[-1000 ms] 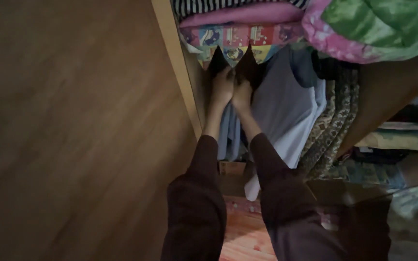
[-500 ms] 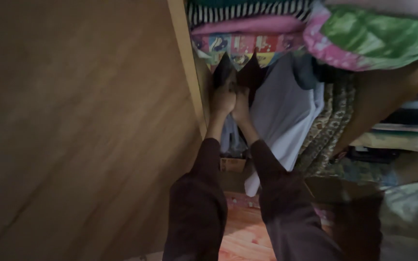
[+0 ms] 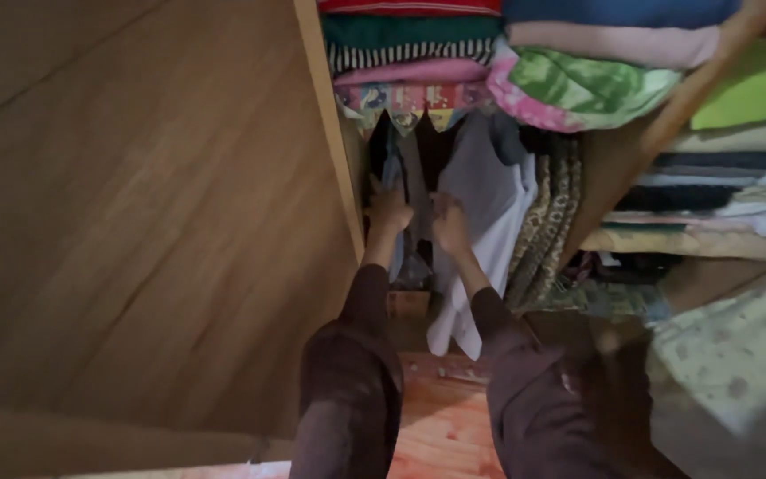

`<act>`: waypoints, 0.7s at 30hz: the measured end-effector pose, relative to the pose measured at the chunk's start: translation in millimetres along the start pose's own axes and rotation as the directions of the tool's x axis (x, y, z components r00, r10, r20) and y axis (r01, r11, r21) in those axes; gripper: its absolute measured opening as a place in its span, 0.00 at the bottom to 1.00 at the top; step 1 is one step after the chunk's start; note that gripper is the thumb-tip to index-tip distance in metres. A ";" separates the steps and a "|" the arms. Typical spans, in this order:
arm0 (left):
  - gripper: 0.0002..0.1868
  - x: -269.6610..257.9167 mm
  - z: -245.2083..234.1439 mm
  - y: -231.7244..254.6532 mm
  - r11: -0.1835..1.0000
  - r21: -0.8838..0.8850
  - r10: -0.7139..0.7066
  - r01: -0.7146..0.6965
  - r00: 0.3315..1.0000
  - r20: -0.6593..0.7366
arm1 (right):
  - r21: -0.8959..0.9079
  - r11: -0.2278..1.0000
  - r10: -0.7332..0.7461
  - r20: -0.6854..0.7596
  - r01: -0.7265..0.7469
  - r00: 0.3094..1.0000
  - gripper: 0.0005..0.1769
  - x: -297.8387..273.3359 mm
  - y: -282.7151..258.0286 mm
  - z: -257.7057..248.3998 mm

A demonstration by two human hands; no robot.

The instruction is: Removing clothes from a closet, organizing them on a bed, placing them on hangers, and returning them to the closet.

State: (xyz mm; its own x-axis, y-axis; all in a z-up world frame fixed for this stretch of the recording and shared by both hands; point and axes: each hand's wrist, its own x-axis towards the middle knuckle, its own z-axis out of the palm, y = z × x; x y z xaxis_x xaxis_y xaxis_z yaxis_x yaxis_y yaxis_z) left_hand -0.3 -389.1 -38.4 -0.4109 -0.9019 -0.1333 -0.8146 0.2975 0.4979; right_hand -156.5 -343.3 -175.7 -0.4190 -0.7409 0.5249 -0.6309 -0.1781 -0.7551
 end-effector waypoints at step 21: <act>0.08 -198.8 49.0 -99.4 -0.154 -0.955 -0.578 -0.253 0.807 -0.120 | 0.777 0.277 0.243 0.512 -0.565 0.824 0.23 -122.4 -196.2 -60.0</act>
State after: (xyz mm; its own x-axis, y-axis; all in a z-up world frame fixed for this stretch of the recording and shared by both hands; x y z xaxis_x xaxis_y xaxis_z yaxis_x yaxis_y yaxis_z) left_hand 142.3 -224.1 -103.4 0.1891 -0.9374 -0.2923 0.6201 -0.1168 0.7758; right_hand -20.6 -178.8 -68.1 -0.1646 -0.9852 0.0478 0.5694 -0.1345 -0.8110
